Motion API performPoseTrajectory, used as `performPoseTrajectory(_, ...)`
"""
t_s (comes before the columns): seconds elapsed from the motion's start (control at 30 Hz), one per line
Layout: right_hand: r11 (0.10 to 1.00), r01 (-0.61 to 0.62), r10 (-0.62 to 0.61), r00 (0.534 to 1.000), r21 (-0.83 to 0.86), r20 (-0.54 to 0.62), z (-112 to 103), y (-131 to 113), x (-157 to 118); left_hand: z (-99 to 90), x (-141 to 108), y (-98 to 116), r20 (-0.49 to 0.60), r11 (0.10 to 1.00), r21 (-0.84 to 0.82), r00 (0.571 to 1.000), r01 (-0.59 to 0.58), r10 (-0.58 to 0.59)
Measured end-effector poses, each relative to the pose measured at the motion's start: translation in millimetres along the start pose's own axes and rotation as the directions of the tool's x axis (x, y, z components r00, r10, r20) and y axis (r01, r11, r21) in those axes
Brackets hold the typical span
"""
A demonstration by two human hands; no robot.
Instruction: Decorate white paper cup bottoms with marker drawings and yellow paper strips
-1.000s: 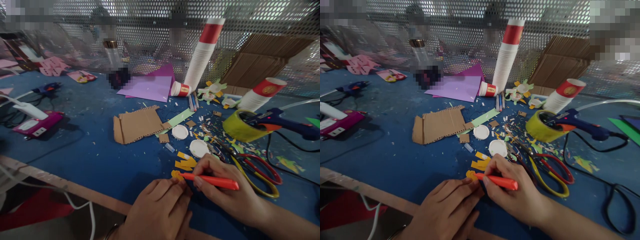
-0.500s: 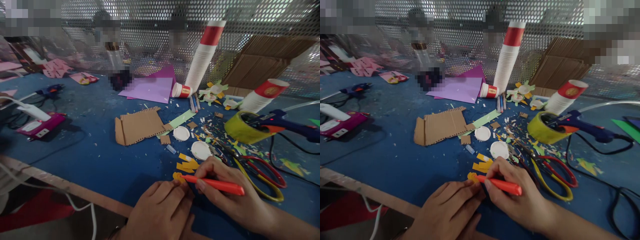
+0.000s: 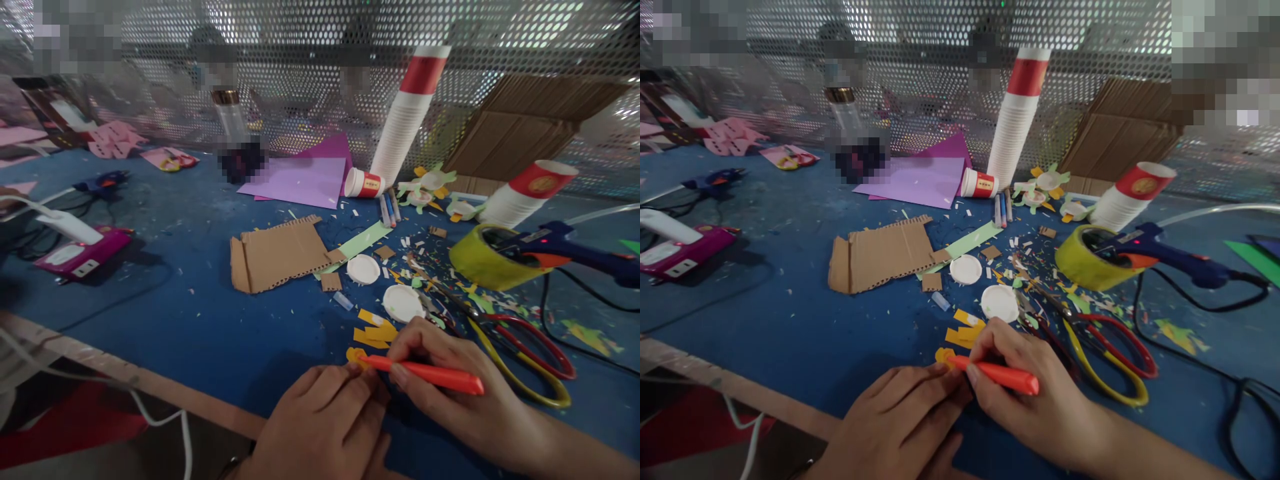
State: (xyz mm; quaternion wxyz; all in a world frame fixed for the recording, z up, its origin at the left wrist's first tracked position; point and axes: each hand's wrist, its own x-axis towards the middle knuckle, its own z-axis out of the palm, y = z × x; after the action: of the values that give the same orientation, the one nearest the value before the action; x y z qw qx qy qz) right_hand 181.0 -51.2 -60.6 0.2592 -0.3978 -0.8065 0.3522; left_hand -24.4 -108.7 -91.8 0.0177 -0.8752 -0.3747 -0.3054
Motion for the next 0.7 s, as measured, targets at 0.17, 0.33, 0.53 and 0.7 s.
performPoseTrajectory(0.17,1.0,-0.009,0.009,1.0,0.017,-0.015,-1,3,-3,-0.8,1,2,0.006,0.999,0.012,1.0,0.029,-0.029)
performPoseTrajectory(0.33,0.999,-0.029,0.032,0.998,0.045,-0.05,-1,3,-4,-2.2,2,4,0.014,0.999,-0.004,0.999,0.034,-0.034)
performPoseTrajectory(0.53,1.0,-0.008,0.01,0.998,0.024,-0.066,-1,4,-5,-3.1,4,3,0.02,1.0,-0.01,1.0,0.024,-0.023)
performPoseTrajectory(0.7,0.998,0.021,-0.012,0.99,0.062,-0.142,0,11,-9,-6.8,5,4,0.076,1.0,0.008,0.997,-0.018,0.017)
